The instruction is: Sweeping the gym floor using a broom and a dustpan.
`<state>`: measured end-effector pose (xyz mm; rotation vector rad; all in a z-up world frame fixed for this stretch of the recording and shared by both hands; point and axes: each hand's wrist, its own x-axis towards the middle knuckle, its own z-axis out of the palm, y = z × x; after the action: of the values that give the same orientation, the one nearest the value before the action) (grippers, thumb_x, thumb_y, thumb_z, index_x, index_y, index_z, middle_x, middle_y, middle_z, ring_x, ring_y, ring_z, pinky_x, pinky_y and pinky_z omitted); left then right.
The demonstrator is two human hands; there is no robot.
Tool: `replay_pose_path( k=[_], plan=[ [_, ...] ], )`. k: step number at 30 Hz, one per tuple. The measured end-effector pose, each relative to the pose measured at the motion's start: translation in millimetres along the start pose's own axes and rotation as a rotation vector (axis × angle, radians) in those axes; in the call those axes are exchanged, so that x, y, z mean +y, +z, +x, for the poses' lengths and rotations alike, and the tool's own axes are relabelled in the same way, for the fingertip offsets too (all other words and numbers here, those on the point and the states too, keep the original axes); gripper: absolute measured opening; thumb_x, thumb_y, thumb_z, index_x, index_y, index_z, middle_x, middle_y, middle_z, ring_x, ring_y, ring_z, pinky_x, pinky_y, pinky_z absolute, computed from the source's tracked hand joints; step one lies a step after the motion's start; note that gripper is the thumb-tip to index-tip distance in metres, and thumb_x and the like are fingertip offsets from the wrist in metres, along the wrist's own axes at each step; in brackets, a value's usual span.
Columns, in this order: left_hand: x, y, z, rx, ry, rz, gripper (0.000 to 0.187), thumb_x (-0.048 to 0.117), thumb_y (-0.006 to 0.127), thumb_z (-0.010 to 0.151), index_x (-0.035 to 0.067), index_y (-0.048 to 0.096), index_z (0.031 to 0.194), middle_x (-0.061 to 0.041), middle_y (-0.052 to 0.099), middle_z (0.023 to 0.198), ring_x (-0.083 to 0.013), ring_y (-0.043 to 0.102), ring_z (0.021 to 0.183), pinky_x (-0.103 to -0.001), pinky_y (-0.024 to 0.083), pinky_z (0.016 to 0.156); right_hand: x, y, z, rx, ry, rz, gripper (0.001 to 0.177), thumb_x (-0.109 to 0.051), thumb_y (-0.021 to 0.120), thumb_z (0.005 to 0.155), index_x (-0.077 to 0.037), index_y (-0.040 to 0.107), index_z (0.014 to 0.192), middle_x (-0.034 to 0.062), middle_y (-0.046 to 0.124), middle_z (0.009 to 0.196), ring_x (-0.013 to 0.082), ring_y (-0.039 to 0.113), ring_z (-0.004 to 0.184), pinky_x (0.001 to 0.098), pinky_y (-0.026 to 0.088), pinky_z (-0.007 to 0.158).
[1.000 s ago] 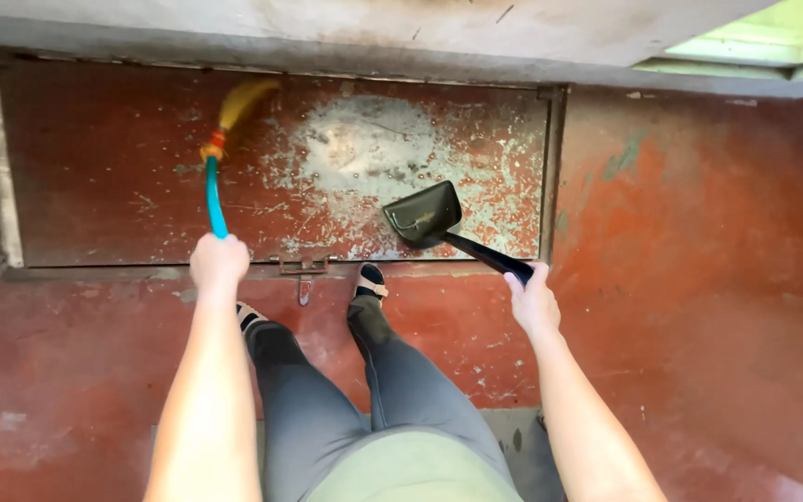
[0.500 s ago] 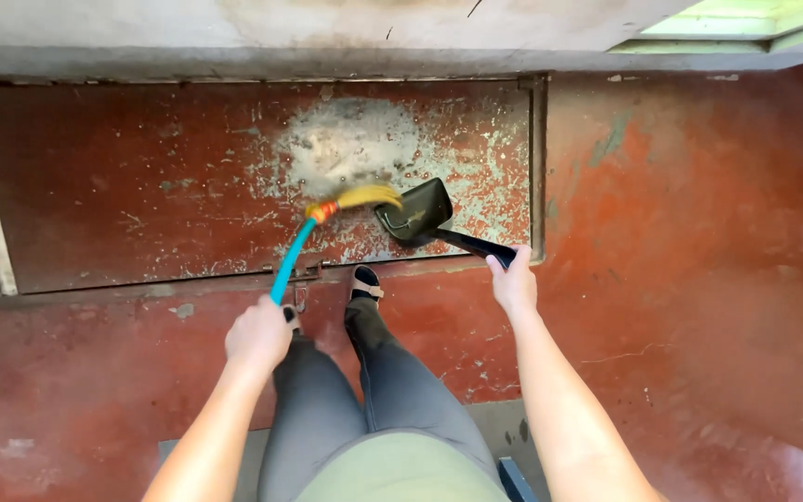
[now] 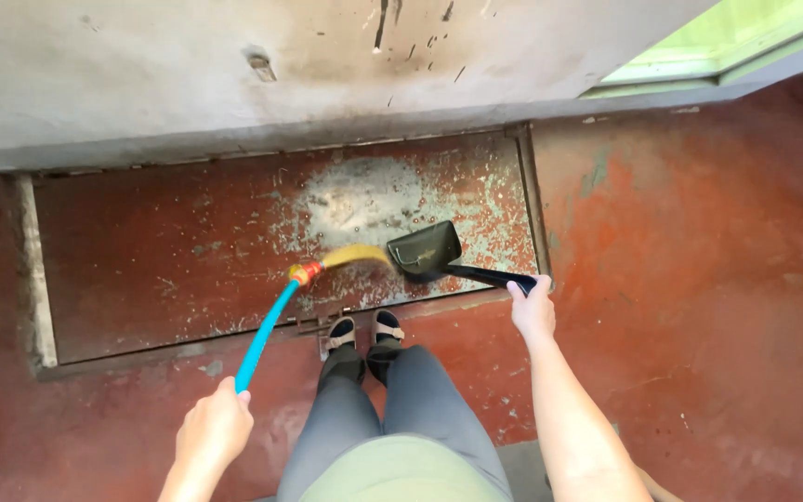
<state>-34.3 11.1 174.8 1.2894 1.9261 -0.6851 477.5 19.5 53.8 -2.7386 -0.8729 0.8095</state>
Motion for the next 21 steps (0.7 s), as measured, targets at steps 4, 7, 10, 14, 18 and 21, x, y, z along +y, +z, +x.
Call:
replay_pose_path(
  k=[4, 7, 10, 14, 18, 21],
  plan=[
    [-11.0, -13.5, 13.6, 0.108, 0.002, -0.078, 0.032, 0.036, 0.047, 0.102, 0.019, 0.061, 0.126, -0.016, 0.077, 0.112, -0.0427, 0.072, 0.104, -0.053, 0.057, 0.089, 3.0, -3.6, 3.8, 0.015, -0.017, -0.03, 0.049, -0.046, 0.057, 0.1, -0.019, 0.04, 0.137, 0.0164, 0.07, 0.118, 0.0399, 0.068, 0.107, 0.0487, 0.051, 0.09],
    [-14.6, -31.7, 25.7, 0.155, -0.059, -0.166, 0.04, 0.036, 0.048, 0.102, 0.025, 0.061, 0.138, -0.013, 0.076, 0.124, -0.0438, 0.069, 0.114, -0.052, 0.056, 0.093, -0.5, -6.6, 23.7, 0.022, -0.048, -0.052, 0.048, -0.048, 0.058, 0.099, -0.023, 0.041, 0.136, 0.0147, 0.069, 0.122, 0.0387, 0.067, 0.11, 0.0489, 0.05, 0.092],
    [-13.2, -39.4, 42.1, 0.204, -0.116, -0.323, 0.041, 0.032, 0.053, 0.101, 0.014, 0.067, 0.135, -0.014, 0.075, 0.127, -0.042, 0.068, 0.116, -0.051, 0.055, 0.096, -0.2, -17.8, 38.6, -0.01, -0.02, -0.112, 0.042, -0.048, 0.057, 0.1, -0.021, 0.044, 0.13, 0.0109, 0.072, 0.118, 0.0348, 0.068, 0.109, 0.047, 0.051, 0.09],
    [20.2, -20.8, 85.0, 0.275, -0.151, -0.561, 0.036, 0.025, 0.054, 0.104, -0.001, 0.072, 0.121, -0.021, 0.073, 0.098, -0.0374, 0.066, 0.085, -0.048, 0.051, 0.076, 13.6, -38.3, 76.5, -0.055, -0.032, -0.156, 0.044, -0.047, 0.057, 0.1, -0.021, 0.045, 0.132, 0.0114, 0.072, 0.119, 0.0355, 0.068, 0.11, 0.0469, 0.051, 0.092],
    [120.1, 20.5, 130.1, 0.317, -0.183, -0.41, 0.049, 0.03, 0.053, 0.099, -0.011, 0.073, 0.117, -0.034, 0.076, 0.114, -0.0489, 0.067, 0.117, -0.058, 0.05, 0.099, 24.0, -62.5, 120.3, -0.211, 0.004, -0.233, 0.05, -0.055, 0.054, 0.102, -0.027, 0.039, 0.14, 0.0248, 0.068, 0.13, 0.043, 0.062, 0.127, 0.0523, 0.049, 0.105],
    [211.5, 56.9, 122.8, 0.246, -0.234, -0.39, 0.042, 0.02, 0.052, 0.094, -0.005, 0.067, 0.125, -0.026, 0.073, 0.12, -0.0435, 0.068, 0.117, -0.058, 0.054, 0.096, 17.5, -85.6, 129.7, -0.267, -0.023, -0.261, 0.048, -0.052, 0.055, 0.102, -0.025, 0.04, 0.138, 0.0239, 0.067, 0.13, 0.0426, 0.063, 0.127, 0.0515, 0.05, 0.105]
  ],
)
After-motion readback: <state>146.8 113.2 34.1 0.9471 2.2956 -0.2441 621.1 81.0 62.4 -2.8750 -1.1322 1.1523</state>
